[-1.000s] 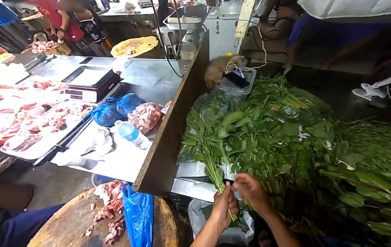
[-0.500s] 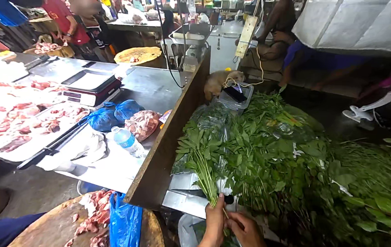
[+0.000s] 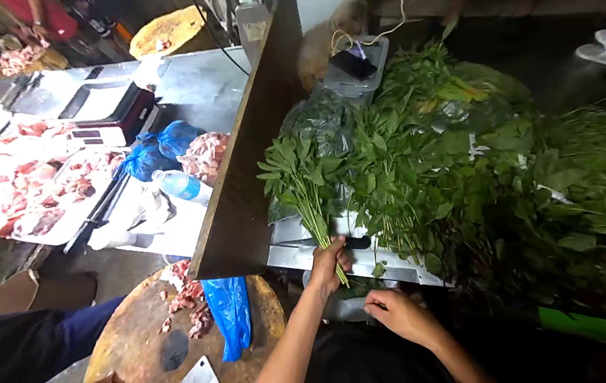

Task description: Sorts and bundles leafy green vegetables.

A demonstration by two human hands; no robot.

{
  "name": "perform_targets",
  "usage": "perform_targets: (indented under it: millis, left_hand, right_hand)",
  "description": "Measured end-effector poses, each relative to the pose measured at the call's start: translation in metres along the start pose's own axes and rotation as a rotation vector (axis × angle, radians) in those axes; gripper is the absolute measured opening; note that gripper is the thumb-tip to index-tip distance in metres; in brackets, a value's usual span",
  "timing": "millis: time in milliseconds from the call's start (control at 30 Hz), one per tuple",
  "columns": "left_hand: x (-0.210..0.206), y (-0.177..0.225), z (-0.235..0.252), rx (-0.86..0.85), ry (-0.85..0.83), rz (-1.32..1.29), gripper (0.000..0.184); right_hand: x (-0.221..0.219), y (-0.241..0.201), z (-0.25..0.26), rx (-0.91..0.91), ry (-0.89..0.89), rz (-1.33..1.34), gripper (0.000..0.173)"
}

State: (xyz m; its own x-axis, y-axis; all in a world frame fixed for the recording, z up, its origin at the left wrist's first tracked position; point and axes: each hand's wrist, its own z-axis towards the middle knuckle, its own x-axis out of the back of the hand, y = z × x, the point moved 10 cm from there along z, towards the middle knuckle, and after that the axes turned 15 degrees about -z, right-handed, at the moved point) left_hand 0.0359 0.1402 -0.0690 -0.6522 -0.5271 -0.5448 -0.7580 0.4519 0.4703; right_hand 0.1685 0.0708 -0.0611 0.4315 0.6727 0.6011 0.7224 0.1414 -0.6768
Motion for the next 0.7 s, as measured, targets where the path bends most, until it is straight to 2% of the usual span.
perform_targets:
  millis: [100,133,200,300,333,400,467,533,633,667,700]
  left_hand:
    - [-0.004,0.003,0.001,-0.012,-0.036,0.010,0.022]
    - [-0.006,0.005,0.000,-0.044,-0.046,0.010,0.023]
    - [-0.016,0.012,-0.008,-0.130,-0.073,0.027,0.021]
    - [-0.045,0.016,-0.035,-0.259,-0.155,0.062,0.016]
    - [-0.057,0.017,-0.043,-0.299,-0.192,0.070,0.015]
    - [-0.068,0.003,-0.046,-0.328,-0.241,0.069,0.017]
    - [-0.065,-0.028,-0.037,-0.289,-0.256,0.054,0.024]
    - [-0.062,-0.036,-0.024,-0.263,-0.252,0.018,0.034]
    - [-0.049,-0.035,-0.010,-0.296,-0.144,0.049,0.036]
    - [-0.041,-0.032,-0.007,-0.322,-0.079,0.084,0.034]
    - [-0.035,-0.030,-0.003,-0.337,-0.029,0.110,0.032]
  right_hand:
    - [-0.006,0.014,0.011,0.019,0.178,-0.017,0.028]
    - [0.000,0.015,0.014,0.012,0.270,0.070,0.030]
    - [0.009,0.019,0.015,-0.069,0.397,0.532,0.032]
    - [-0.005,0.024,0.014,-0.320,0.420,1.312,0.048]
    - [-0.005,0.019,0.019,-0.375,0.421,1.483,0.053]
    - [0.006,0.008,0.031,-0.384,0.465,1.700,0.051]
    - [0.022,0.004,0.038,-0.309,0.555,1.760,0.052]
    - [0.035,0.005,0.042,-0.262,0.620,1.711,0.054]
    - [0.048,0.017,0.026,-0.349,0.733,1.282,0.033]
    - [0.053,0.016,0.020,-0.330,0.704,1.092,0.034]
    - [0.056,0.012,0.014,-0.292,0.649,0.926,0.042]
